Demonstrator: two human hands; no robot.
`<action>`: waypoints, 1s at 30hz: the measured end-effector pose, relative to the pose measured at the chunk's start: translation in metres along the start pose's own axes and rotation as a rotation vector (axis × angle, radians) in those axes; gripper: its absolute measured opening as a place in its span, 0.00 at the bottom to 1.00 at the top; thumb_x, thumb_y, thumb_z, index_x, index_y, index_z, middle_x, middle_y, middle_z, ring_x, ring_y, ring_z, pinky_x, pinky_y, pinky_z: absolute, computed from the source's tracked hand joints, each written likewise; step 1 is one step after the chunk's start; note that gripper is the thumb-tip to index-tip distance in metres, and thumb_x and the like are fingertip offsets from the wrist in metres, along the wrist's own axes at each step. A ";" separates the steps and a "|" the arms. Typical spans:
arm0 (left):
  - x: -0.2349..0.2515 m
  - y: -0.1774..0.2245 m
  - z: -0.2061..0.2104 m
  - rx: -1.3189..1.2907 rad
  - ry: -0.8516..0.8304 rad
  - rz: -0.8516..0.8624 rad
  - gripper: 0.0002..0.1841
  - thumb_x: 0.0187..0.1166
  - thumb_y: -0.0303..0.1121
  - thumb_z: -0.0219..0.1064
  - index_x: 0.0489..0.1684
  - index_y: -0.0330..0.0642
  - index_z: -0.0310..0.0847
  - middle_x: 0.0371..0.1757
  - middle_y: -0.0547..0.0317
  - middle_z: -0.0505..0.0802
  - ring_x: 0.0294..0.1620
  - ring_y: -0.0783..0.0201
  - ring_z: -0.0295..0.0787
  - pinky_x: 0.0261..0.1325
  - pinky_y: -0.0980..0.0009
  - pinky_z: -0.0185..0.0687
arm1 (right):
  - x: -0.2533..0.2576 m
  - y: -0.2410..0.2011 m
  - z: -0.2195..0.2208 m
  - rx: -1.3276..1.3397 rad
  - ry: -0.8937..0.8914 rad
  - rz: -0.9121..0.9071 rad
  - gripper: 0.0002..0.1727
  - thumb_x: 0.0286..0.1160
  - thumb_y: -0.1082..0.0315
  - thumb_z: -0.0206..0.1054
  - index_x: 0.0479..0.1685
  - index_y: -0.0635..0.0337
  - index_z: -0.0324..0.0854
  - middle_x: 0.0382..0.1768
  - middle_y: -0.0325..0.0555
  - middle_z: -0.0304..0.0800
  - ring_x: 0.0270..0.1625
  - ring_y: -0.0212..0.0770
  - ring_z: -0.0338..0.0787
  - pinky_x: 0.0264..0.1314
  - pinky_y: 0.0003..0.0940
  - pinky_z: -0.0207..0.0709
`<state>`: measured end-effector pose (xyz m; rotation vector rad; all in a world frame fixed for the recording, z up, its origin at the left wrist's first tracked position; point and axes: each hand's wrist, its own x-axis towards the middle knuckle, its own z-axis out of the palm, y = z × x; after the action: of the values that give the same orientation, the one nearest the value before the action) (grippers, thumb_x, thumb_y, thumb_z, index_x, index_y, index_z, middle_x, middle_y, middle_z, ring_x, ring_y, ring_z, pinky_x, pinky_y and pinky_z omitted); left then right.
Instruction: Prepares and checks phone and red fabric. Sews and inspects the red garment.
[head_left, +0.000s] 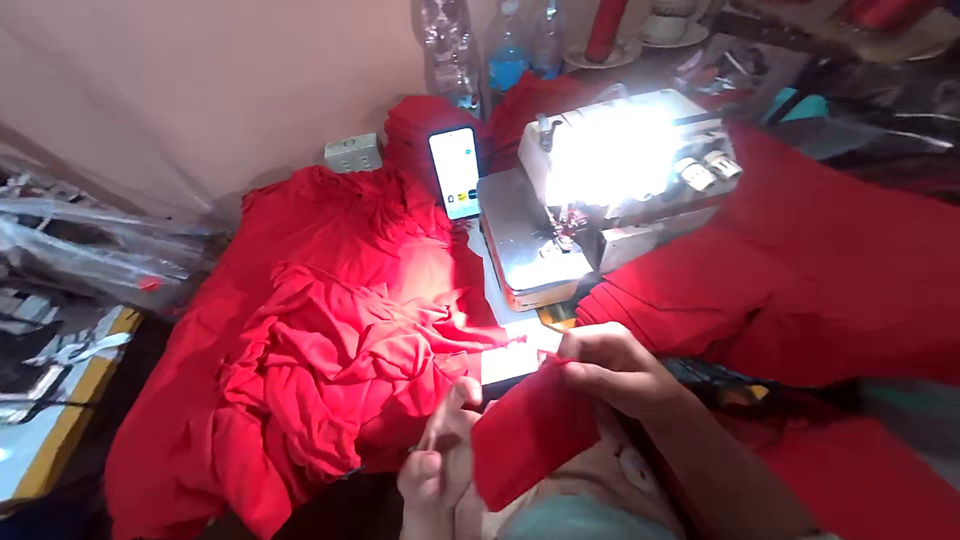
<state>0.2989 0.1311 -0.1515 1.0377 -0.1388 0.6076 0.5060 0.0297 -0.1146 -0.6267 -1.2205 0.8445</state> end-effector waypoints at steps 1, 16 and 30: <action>0.003 0.001 -0.006 0.087 -0.067 -0.097 0.23 0.82 0.55 0.63 0.71 0.56 0.81 0.62 0.77 0.91 0.61 0.84 0.85 0.65 0.82 0.79 | 0.002 0.003 0.003 0.024 0.002 0.022 0.08 0.85 0.66 0.61 0.39 0.50 0.85 0.34 0.19 0.87 0.40 0.11 0.84 0.44 0.11 0.77; -0.044 0.065 -0.014 0.973 0.185 -0.123 0.12 0.79 0.42 0.71 0.32 0.43 0.87 0.40 0.72 0.88 0.51 0.88 0.81 0.56 0.88 0.78 | 0.042 0.041 0.007 -0.184 -0.606 0.323 0.11 0.68 0.65 0.75 0.30 0.67 0.87 0.21 0.34 0.85 0.23 0.16 0.76 0.27 0.15 0.67; -0.025 0.042 -0.033 1.658 0.434 -0.159 0.10 0.66 0.36 0.75 0.30 0.35 0.92 0.44 0.48 0.93 0.39 0.56 0.92 0.41 0.58 0.88 | 0.066 0.087 0.009 -0.690 -0.459 0.442 0.13 0.75 0.64 0.71 0.42 0.70 0.85 0.37 0.54 0.87 0.43 0.42 0.85 0.49 0.39 0.74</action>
<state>0.2503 0.1639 -0.1462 2.4118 0.9932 0.7482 0.4862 0.1332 -0.1461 -1.3464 -1.8534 0.9582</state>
